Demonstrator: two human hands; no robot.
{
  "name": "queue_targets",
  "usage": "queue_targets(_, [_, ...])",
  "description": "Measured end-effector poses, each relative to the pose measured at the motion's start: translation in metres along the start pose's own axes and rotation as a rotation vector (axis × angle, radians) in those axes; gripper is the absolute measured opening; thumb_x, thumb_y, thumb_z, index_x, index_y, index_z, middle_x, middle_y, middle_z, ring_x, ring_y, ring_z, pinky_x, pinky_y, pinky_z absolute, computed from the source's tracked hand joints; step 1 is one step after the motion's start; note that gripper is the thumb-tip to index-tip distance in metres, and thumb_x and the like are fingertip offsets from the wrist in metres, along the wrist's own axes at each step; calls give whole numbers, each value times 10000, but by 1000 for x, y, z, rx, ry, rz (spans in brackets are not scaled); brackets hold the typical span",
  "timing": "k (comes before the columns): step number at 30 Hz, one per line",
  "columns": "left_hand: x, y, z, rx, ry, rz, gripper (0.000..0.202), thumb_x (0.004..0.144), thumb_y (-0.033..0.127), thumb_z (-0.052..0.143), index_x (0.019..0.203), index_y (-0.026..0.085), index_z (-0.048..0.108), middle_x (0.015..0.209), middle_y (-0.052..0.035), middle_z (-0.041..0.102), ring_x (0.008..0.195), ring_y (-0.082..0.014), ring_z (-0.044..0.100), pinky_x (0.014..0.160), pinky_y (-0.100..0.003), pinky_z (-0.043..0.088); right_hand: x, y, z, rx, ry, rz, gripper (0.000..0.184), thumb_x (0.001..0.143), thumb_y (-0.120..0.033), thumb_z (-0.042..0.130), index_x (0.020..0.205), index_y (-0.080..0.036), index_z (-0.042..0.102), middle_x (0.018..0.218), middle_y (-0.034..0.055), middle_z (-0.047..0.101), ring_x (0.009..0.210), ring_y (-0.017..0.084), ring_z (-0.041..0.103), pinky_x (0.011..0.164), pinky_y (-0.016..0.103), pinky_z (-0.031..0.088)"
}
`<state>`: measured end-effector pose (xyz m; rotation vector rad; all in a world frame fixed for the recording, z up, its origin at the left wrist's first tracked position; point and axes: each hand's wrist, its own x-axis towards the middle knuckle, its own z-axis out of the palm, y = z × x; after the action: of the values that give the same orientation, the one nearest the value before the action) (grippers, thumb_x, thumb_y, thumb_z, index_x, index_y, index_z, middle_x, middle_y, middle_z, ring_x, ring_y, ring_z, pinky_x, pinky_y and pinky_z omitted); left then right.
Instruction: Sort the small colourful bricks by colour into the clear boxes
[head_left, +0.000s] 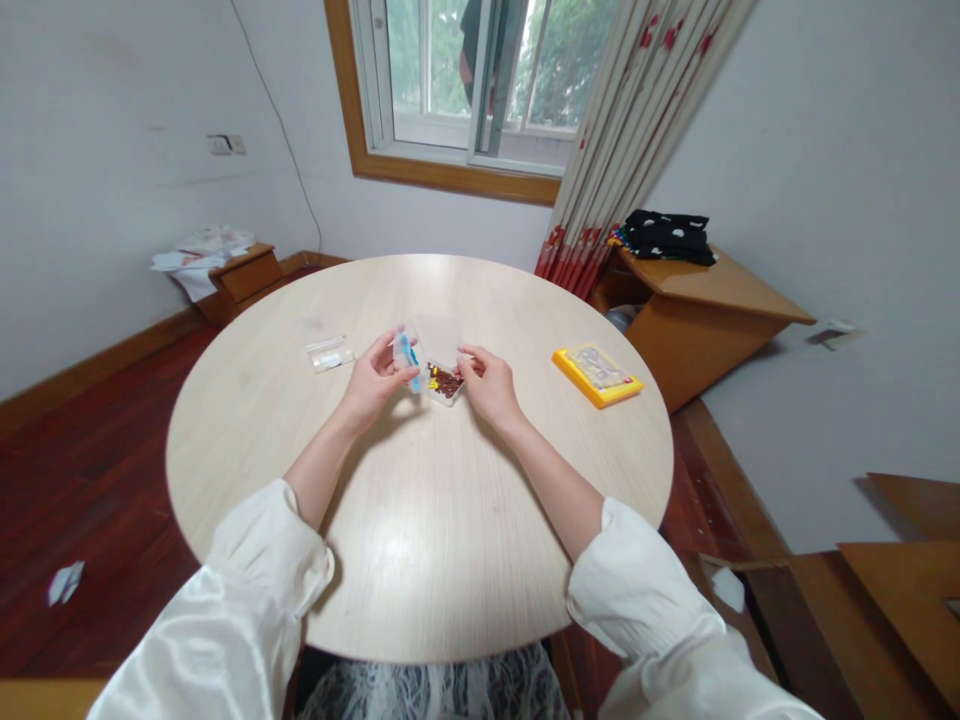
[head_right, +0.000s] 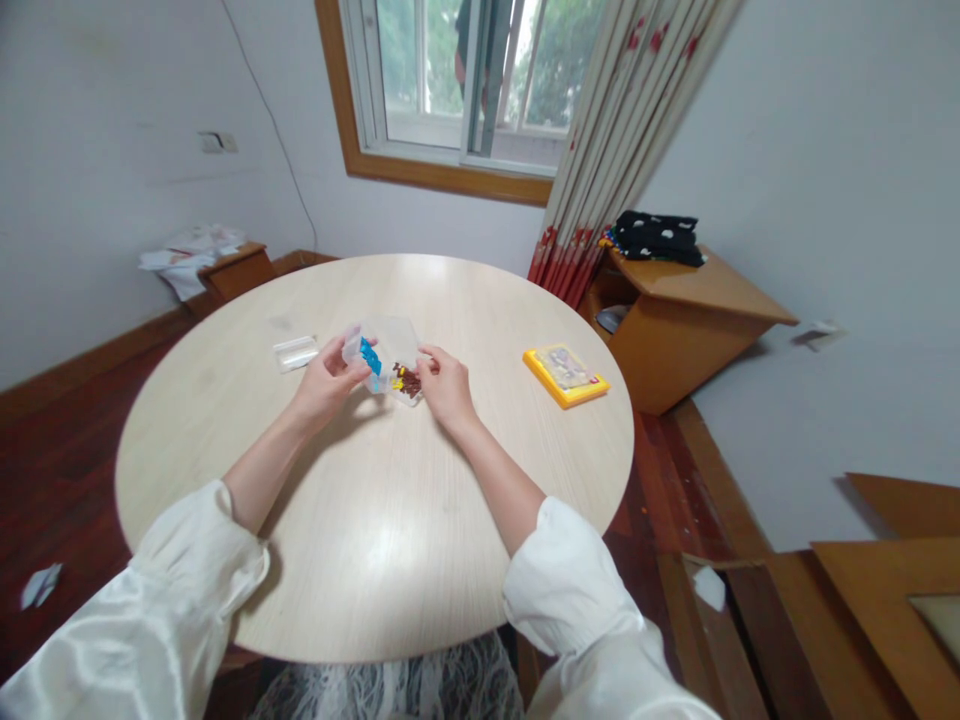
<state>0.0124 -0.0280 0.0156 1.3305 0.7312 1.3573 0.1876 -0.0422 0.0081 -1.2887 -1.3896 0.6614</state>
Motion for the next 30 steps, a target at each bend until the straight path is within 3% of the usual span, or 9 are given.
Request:
queue_targets(4, [1, -11, 3, 140, -20, 91, 766, 538, 331, 807, 1236, 240, 505, 1234, -116, 559, 865, -159, 601, 729, -285, 504, 0, 1, 4, -14, 8, 8, 393, 802, -183, 516, 1187, -124, 569, 985, 125, 694, 906, 181, 657, 873, 349, 488])
queue_targets(8, [0, -19, 5, 309, -75, 180, 724, 566, 297, 789, 1232, 254, 507, 1246, -107, 536, 682, -94, 542, 660, -276, 490, -1, 1, 2, 38, 6, 35, 505, 817, -181, 499, 1317, -152, 434, 1153, 147, 628, 1017, 183, 625, 917, 375, 487])
queue_targets(12, [0, -23, 5, 428, -73, 257, 699, 583, 263, 776, 1226, 269, 504, 1218, -80, 544, 640, -69, 497, 690, -284, 487, -2, 3, 2, 82, -8, 18, 538, 827, -233, 510, 1348, -221, 377, 1219, 131, 586, 1086, 193, 590, 921, 393, 496])
queue_targets(18, [1, -25, 5, 388, 0, 252, 709, 586, 262, 772, 1229, 267, 472, 1259, -88, 526, 643, -70, 499, 692, -278, 482, -4, 7, 4, 91, -42, -14, 547, 826, -304, 512, 1346, -249, 353, 1219, 124, 579, 1048, 186, 600, 916, 383, 489])
queue_targets(23, [-1, -18, 8, 324, 26, 210, 704, 558, 229, 786, 1201, 268, 502, 1269, -77, 523, 655, -69, 506, 706, -249, 460, -5, 0, 1, 5, 23, -59, 363, 821, -198, 452, 1183, -215, 432, 1095, 98, 614, 995, 154, 595, 813, 316, 499])
queue_targets(27, [-2, -15, 9, 298, 58, 182, 727, 520, 214, 805, 1185, 269, 516, 1256, -75, 533, 661, -75, 503, 709, -246, 456, -8, -4, -6, -354, -34, -137, 187, 801, -122, 418, 904, -184, 562, 884, 56, 640, 857, 166, 585, 789, 325, 460])
queue_targets(30, [-2, -15, 8, 350, 57, 206, 713, 545, 238, 790, 1196, 271, 502, 1266, -74, 526, 680, -88, 510, 739, -270, 465, -12, -4, -7, -615, -140, -196, 170, 788, -114, 477, 837, -173, 629, 901, 86, 664, 881, 197, 563, 832, 352, 418])
